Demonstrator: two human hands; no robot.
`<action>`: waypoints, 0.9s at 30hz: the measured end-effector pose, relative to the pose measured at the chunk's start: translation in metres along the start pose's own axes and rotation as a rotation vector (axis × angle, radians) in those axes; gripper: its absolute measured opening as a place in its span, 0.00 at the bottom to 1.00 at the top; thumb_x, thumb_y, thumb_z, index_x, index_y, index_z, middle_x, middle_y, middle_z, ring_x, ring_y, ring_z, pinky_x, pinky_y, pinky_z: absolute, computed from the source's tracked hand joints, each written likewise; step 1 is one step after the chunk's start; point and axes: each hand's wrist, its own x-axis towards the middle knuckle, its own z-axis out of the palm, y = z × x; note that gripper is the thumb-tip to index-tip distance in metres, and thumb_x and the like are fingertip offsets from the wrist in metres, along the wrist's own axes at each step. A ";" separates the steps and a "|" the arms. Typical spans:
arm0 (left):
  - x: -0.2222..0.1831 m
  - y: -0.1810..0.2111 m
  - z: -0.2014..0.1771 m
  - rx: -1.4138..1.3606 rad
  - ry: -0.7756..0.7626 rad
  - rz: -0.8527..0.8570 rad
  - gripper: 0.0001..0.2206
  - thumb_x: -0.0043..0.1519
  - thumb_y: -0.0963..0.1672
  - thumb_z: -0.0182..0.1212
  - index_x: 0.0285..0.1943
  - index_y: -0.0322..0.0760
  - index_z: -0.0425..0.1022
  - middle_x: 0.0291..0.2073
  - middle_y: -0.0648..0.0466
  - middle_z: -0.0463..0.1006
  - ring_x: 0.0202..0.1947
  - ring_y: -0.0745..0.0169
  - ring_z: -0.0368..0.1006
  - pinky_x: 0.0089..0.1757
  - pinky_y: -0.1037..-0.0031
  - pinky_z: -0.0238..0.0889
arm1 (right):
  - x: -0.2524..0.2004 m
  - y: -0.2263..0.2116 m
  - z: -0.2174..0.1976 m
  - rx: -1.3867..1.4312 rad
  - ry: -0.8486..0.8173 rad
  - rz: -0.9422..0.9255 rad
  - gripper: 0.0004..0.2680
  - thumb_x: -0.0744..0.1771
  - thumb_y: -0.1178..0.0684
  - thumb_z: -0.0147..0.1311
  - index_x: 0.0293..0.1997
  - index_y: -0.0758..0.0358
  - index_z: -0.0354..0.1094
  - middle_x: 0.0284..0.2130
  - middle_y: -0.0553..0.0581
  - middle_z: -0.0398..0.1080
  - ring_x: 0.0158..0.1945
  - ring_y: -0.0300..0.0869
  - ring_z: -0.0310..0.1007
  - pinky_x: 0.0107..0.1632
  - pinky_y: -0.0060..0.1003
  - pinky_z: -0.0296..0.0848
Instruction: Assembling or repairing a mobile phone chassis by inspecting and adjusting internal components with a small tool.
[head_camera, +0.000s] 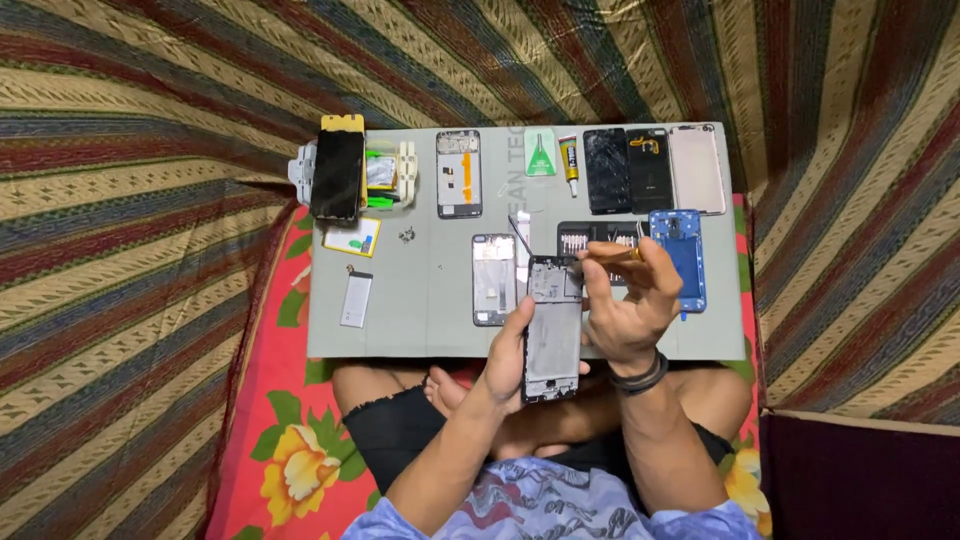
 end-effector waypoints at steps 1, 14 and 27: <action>-0.001 0.008 0.013 0.004 -0.007 0.004 0.29 0.69 0.55 0.48 0.62 0.24 0.69 0.49 0.33 0.78 0.43 0.40 0.79 0.38 0.45 0.78 | 0.001 0.000 0.001 0.002 0.002 -0.008 0.22 0.65 0.69 0.62 0.62 0.79 0.52 0.35 0.74 0.75 0.33 0.58 0.80 0.37 0.47 0.82; -0.006 0.060 0.004 0.060 0.126 0.149 0.32 0.66 0.59 0.44 0.66 0.30 0.65 0.62 0.40 0.72 0.44 0.44 0.79 0.38 0.50 0.79 | -0.046 0.012 -0.048 0.416 0.237 0.766 0.24 0.71 0.63 0.49 0.75 0.50 0.43 0.46 0.63 0.75 0.38 0.50 0.81 0.35 0.36 0.86; 0.004 0.052 0.020 0.120 0.031 0.195 0.24 0.63 0.48 0.53 0.65 0.27 0.64 0.65 0.35 0.69 0.50 0.33 0.76 0.42 0.40 0.74 | -0.057 0.018 -0.047 0.670 0.299 1.012 0.10 0.72 0.56 0.45 0.62 0.56 0.60 0.47 0.63 0.75 0.47 0.55 0.80 0.44 0.47 0.86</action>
